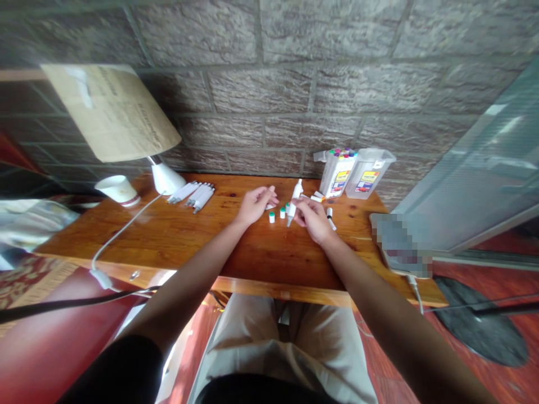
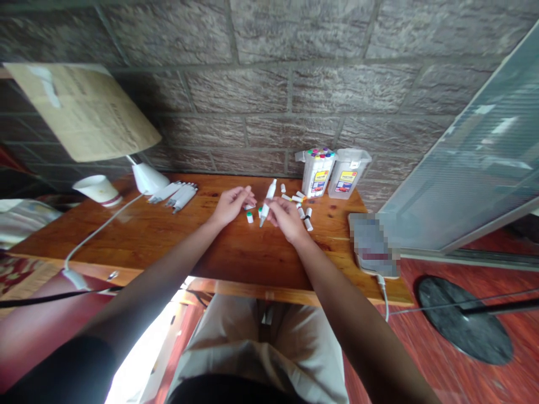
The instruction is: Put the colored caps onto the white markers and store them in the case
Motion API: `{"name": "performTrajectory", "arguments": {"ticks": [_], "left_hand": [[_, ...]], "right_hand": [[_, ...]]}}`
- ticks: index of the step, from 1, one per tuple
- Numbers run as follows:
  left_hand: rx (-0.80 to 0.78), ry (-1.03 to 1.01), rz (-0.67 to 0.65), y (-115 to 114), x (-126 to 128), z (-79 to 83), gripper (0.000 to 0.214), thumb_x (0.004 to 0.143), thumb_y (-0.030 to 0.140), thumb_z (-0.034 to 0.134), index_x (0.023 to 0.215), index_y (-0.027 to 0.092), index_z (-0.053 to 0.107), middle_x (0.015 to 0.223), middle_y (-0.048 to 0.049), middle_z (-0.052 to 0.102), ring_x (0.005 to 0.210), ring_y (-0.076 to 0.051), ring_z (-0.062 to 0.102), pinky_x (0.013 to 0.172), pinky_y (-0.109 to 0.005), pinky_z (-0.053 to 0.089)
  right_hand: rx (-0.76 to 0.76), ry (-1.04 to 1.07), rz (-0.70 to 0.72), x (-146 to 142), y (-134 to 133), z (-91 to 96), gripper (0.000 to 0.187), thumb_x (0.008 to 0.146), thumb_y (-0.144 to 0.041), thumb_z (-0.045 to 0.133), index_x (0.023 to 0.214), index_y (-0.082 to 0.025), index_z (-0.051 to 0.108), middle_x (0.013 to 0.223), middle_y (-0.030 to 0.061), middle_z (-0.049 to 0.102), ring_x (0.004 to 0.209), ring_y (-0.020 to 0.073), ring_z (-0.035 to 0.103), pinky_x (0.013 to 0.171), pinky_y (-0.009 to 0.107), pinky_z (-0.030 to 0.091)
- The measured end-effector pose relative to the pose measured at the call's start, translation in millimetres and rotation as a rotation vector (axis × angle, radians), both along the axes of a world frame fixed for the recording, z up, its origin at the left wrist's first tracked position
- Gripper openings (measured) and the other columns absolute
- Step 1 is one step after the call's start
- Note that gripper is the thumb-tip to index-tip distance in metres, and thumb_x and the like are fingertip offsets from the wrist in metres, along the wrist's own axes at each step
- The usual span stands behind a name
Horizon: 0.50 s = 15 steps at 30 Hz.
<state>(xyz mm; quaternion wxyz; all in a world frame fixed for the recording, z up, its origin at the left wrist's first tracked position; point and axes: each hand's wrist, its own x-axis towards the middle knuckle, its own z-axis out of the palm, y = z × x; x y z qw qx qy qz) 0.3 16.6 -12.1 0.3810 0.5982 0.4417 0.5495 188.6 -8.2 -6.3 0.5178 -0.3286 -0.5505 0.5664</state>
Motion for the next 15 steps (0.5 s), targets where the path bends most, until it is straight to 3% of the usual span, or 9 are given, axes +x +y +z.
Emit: {"name": "performTrajectory", "arguments": {"ticks": [3, 6, 10, 15], "left_hand": [[0.098, 0.191, 0.07, 2, -10, -3.8, 0.059, 0.084, 0.073, 0.059, 0.077, 0.015, 0.07, 0.068, -0.0044, 0.072, 0.057, -0.012, 0.062, 0.059, -0.023, 0.048], [0.122, 0.326, 0.078, -1, -13, -3.8, 0.058, 0.089, 0.069, 0.054, 0.074, 0.016, 0.07, 0.062, -0.0017, 0.067, 0.057, -0.012, 0.058, 0.059, -0.023, 0.045], [0.191, 0.491, -0.05, -10, -10, 1.4, 0.053, 0.092, 0.061, 0.055, 0.065, 0.017, 0.066, 0.057, 0.0007, 0.061, 0.055, -0.01, 0.053, 0.056, -0.022, 0.038], [0.196, 0.585, -0.203, -13, -13, 2.4, 0.039, 0.085, 0.055, 0.069, 0.078, 0.017, 0.074, 0.059, 0.0002, 0.065, 0.052, -0.01, 0.052, 0.053, -0.02, 0.036]], "right_hand": [[-0.04, 0.022, -0.11, 7, 8, -3.4, 0.034, 0.081, -0.047, 0.066, 0.062, -0.021, 0.055, 0.049, -0.0057, 0.046, 0.041, 0.0076, 0.033, 0.041, 0.025, 0.021], [0.032, -0.116, -0.222, 13, 11, -7.4, 0.038, 0.083, -0.05, 0.063, 0.061, -0.021, 0.054, 0.053, -0.0049, 0.046, 0.049, 0.0098, 0.039, 0.048, 0.026, 0.029], [0.15, -0.308, -0.296, 15, 10, -11.5, 0.044, 0.084, -0.055, 0.063, 0.059, -0.02, 0.054, 0.057, -0.0041, 0.047, 0.058, 0.0115, 0.044, 0.058, 0.027, 0.037], [0.103, -0.274, -0.344, 15, 17, -17.2, 0.047, 0.082, -0.063, 0.063, 0.062, -0.021, 0.058, 0.06, -0.0024, 0.056, 0.059, 0.013, 0.05, 0.06, 0.027, 0.042]]}}
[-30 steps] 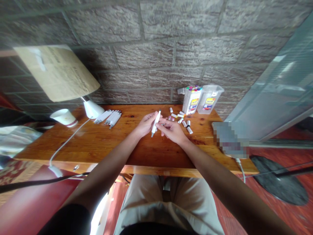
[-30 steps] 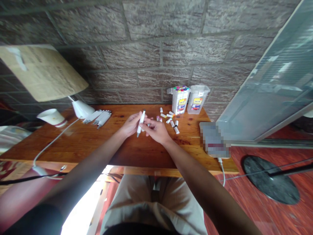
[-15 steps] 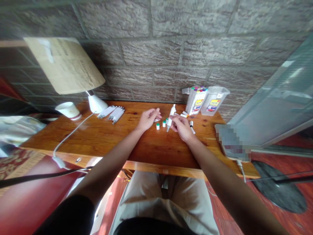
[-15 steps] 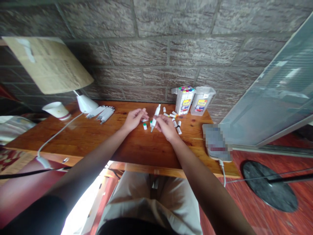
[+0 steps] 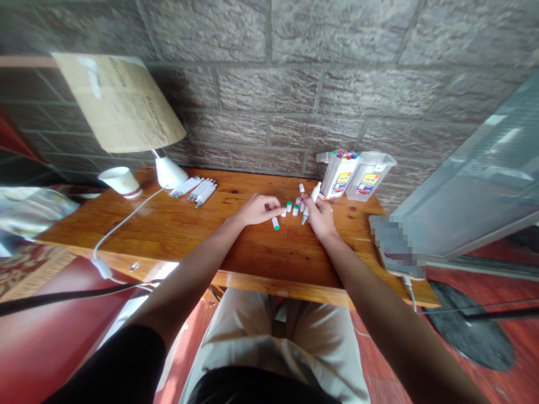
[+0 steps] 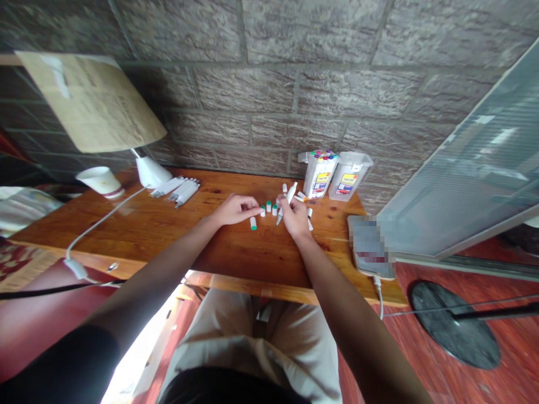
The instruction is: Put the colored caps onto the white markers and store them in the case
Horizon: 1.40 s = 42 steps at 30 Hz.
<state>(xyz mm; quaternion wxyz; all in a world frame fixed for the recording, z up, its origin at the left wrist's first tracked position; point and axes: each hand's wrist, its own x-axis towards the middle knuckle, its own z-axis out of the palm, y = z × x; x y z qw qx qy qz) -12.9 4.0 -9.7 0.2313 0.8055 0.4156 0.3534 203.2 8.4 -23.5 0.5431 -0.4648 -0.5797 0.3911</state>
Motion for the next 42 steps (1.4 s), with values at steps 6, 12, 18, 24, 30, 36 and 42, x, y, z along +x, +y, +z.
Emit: {"name": "performTrajectory", "arguments": {"ticks": [6, 12, 18, 24, 30, 36, 42], "left_hand": [[-0.053, 0.059, -0.072, 1, -7, -3.1, 0.039, 0.073, 0.053, 0.081, 0.087, 0.017, 0.077, 0.062, 0.0019, 0.063, 0.052, -0.008, 0.049, 0.051, -0.019, 0.035], [-0.086, 0.057, -0.088, -2, -3, 2.3, 0.041, 0.078, 0.056, 0.075, 0.075, 0.015, 0.073, 0.067, -0.0019, 0.068, 0.056, -0.009, 0.054, 0.054, -0.02, 0.039], [-0.307, 0.088, -0.15, -2, -13, 9.0, 0.043, 0.064, 0.055, 0.086, 0.07, 0.015, 0.071, 0.049, 0.0012, 0.059, 0.04, -0.008, 0.048, 0.041, -0.02, 0.027], [-0.456, 0.107, -0.183, -4, -19, 12.5, 0.041, 0.057, 0.049, 0.091, 0.075, 0.017, 0.073, 0.049, -0.0006, 0.065, 0.04, -0.012, 0.056, 0.04, -0.02, 0.03], [-0.392, 0.01, -0.277, -6, -13, 10.5, 0.029, 0.063, 0.039, 0.088, 0.07, 0.016, 0.072, 0.057, -0.0004, 0.065, 0.046, -0.009, 0.054, 0.044, -0.019, 0.035], [-0.31, -0.044, -0.232, -4, -7, 6.2, 0.016, 0.064, 0.027, 0.081, 0.075, 0.017, 0.075, 0.059, 0.0018, 0.063, 0.047, -0.007, 0.046, 0.046, -0.02, 0.034], [-0.216, -0.039, -0.151, -1, -4, 3.0, 0.018, 0.066, 0.024, 0.075, 0.083, 0.017, 0.078, 0.064, 0.0026, 0.066, 0.05, -0.006, 0.046, 0.051, -0.02, 0.035]], "right_hand": [[-0.044, 0.101, -0.046, 2, 4, -1.5, 0.044, 0.081, -0.061, 0.065, 0.066, -0.019, 0.063, 0.064, 0.0001, 0.063, 0.061, 0.0135, 0.056, 0.06, 0.026, 0.044], [-0.036, 0.144, -0.057, 1, -1, 4.8, 0.042, 0.08, -0.055, 0.069, 0.061, -0.02, 0.06, 0.058, -0.0013, 0.059, 0.062, 0.0143, 0.059, 0.061, 0.026, 0.045], [-0.021, 0.145, -0.077, 1, -2, 7.0, 0.045, 0.079, -0.057, 0.069, 0.059, -0.022, 0.052, 0.063, 0.0021, 0.067, 0.068, 0.0176, 0.066, 0.06, 0.027, 0.048], [-0.008, 0.134, -0.065, 1, 1, 4.8, 0.044, 0.082, -0.057, 0.064, 0.06, -0.023, 0.048, 0.068, 0.0036, 0.069, 0.073, 0.019, 0.069, 0.065, 0.027, 0.051], [0.012, 0.058, -0.099, 2, 5, 0.3, 0.047, 0.083, -0.062, 0.062, 0.061, -0.022, 0.049, 0.064, 0.0016, 0.065, 0.068, 0.0164, 0.065, 0.062, 0.026, 0.048], [0.009, 0.066, -0.121, 1, 0, 9.8, 0.047, 0.08, -0.061, 0.063, 0.059, -0.022, 0.048, 0.062, 0.0021, 0.063, 0.069, 0.0182, 0.065, 0.063, 0.028, 0.049], [0.047, 0.032, -0.12, 2, -4, 13.0, 0.052, 0.081, -0.069, 0.058, 0.06, -0.023, 0.046, 0.057, 0.0017, 0.057, 0.066, 0.0191, 0.064, 0.062, 0.029, 0.049]]}}
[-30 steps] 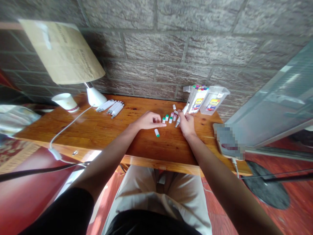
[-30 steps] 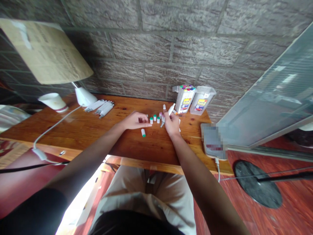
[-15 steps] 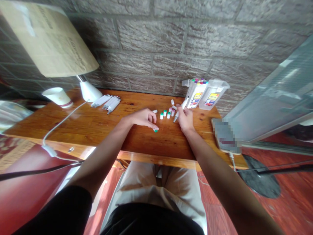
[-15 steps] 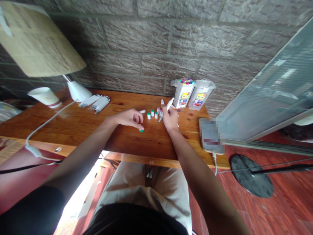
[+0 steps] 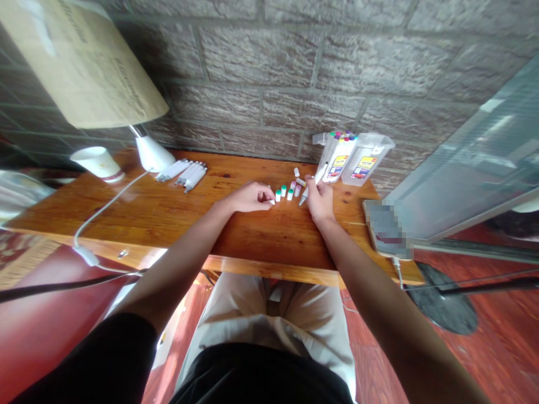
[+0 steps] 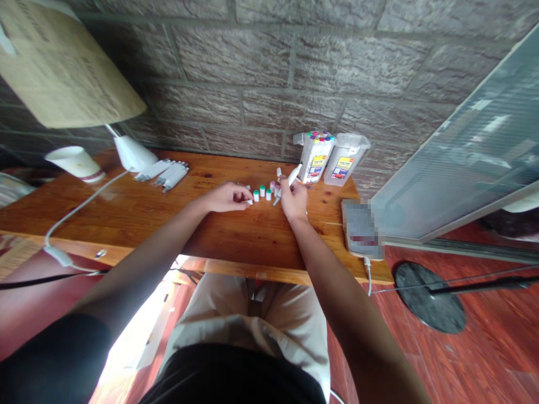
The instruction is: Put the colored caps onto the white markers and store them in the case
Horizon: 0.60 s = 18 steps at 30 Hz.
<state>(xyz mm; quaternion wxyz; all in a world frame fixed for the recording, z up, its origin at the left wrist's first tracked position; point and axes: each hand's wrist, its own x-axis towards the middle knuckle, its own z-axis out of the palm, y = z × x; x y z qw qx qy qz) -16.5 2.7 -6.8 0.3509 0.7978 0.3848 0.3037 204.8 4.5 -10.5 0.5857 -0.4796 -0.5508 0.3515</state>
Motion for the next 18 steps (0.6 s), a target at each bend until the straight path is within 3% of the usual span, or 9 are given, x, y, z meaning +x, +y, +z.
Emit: {"name": "performTrajectory", "arguments": {"ticks": [7, 14, 18], "left_hand": [[-0.005, -0.131, 0.062, -3.2, 9.1, 4.1, 0.018, 0.065, 0.022, 0.08, 0.081, 0.015, 0.076, 0.073, -0.0015, 0.073, 0.059, -0.009, 0.054, 0.059, -0.022, 0.041], [-0.165, -0.244, -0.021, -1.7, 9.0, 0.6, 0.027, 0.061, 0.023, 0.087, 0.084, 0.014, 0.074, 0.082, -0.0067, 0.077, 0.072, -0.015, 0.068, 0.07, -0.026, 0.049], [-0.149, -0.201, -0.034, 0.3, 5.9, -2.5, 0.029, 0.063, 0.027, 0.088, 0.087, 0.014, 0.08, 0.085, -0.0085, 0.079, 0.075, -0.017, 0.07, 0.073, -0.028, 0.053]], "right_hand": [[-0.007, 0.046, 0.075, -1.4, 0.0, -0.9, 0.061, 0.084, -0.08, 0.048, 0.068, -0.022, 0.054, 0.056, -0.0007, 0.055, 0.052, 0.0132, 0.057, 0.053, 0.026, 0.044], [0.03, -0.057, 0.074, -1.5, -4.8, 0.5, 0.062, 0.085, -0.079, 0.051, 0.069, -0.02, 0.062, 0.064, 0.0036, 0.066, 0.062, 0.0158, 0.065, 0.061, 0.027, 0.049], [0.072, -0.131, 0.097, -1.4, -4.8, -3.6, 0.056, 0.085, -0.073, 0.058, 0.07, -0.02, 0.064, 0.06, 0.0018, 0.064, 0.063, 0.0159, 0.063, 0.065, 0.028, 0.05]]}}
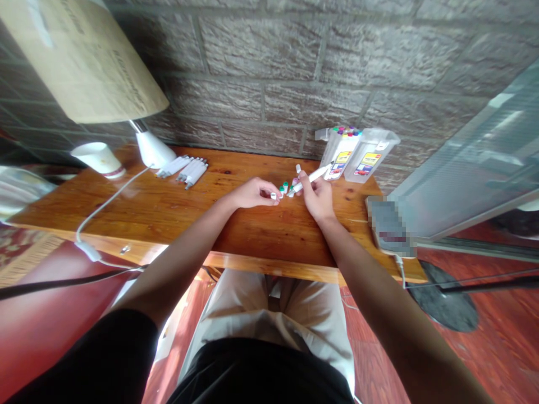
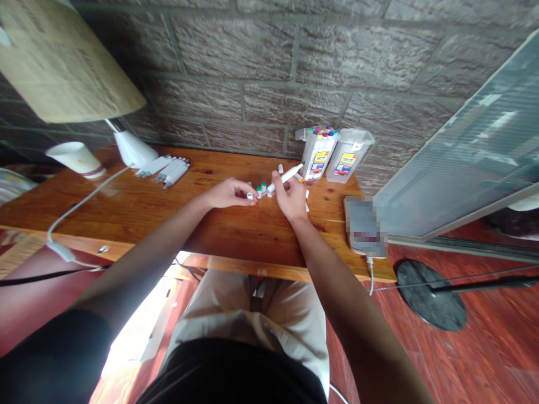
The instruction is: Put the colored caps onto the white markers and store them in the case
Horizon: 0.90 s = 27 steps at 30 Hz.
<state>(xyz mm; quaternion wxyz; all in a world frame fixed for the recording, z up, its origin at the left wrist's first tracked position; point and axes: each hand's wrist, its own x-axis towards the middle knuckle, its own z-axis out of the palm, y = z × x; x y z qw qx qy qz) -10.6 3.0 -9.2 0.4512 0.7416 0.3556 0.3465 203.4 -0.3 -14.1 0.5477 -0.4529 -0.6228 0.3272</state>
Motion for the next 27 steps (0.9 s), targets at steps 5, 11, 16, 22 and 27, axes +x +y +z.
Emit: {"name": "performTrajectory", "arguments": {"ticks": [5, 11, 16, 22, 27], "left_hand": [[0.004, 0.055, -0.022, 1.7, -2.3, -1.2, 0.038, 0.061, 0.036, 0.09, 0.09, 0.013, 0.081, 0.09, -0.0101, 0.08, 0.08, -0.02, 0.073, 0.08, -0.031, 0.056], [0.042, 0.153, -0.074, 3.5, -4.0, -0.9, 0.037, 0.065, 0.038, 0.089, 0.09, 0.011, 0.079, 0.088, -0.0079, 0.079, 0.08, -0.016, 0.071, 0.08, -0.028, 0.053], [0.053, 0.181, -0.071, 3.4, -4.6, -0.7, 0.035, 0.069, 0.036, 0.086, 0.094, 0.012, 0.08, 0.089, -0.0064, 0.078, 0.079, -0.015, 0.069, 0.079, -0.027, 0.052], [0.062, 0.154, -0.048, 4.8, -3.3, -3.2, 0.041, 0.067, 0.036, 0.087, 0.097, 0.011, 0.078, 0.088, -0.0066, 0.077, 0.079, -0.015, 0.068, 0.075, -0.027, 0.051], [0.122, 0.21, -0.085, 4.4, -4.3, -2.2, 0.03, 0.071, 0.037, 0.084, 0.086, 0.012, 0.078, 0.08, -0.0044, 0.075, 0.072, -0.013, 0.064, 0.07, -0.025, 0.047]], "right_hand": [[0.022, -0.026, 0.005, -1.4, 0.1, -2.4, 0.054, 0.085, -0.07, 0.06, 0.064, -0.02, 0.061, 0.058, 0.001, 0.063, 0.06, 0.0149, 0.062, 0.064, 0.028, 0.049], [0.04, 0.022, 0.011, -1.4, 1.0, -1.0, 0.057, 0.083, -0.074, 0.06, 0.068, -0.019, 0.065, 0.058, 0.0013, 0.064, 0.058, 0.0151, 0.061, 0.06, 0.029, 0.048], [0.046, 0.05, 0.023, -1.9, 0.8, -0.5, 0.057, 0.084, -0.074, 0.059, 0.068, -0.019, 0.066, 0.058, 0.0013, 0.065, 0.058, 0.0149, 0.062, 0.061, 0.028, 0.049], [0.057, 0.056, 0.019, -2.0, 2.1, -1.0, 0.058, 0.085, -0.075, 0.057, 0.068, -0.02, 0.066, 0.058, 0.0018, 0.065, 0.059, 0.0157, 0.063, 0.063, 0.029, 0.051], [0.054, 0.056, 0.013, -1.9, 2.6, -2.0, 0.058, 0.084, -0.076, 0.058, 0.066, -0.02, 0.065, 0.057, 0.0017, 0.064, 0.062, 0.0166, 0.064, 0.064, 0.03, 0.051]]}}
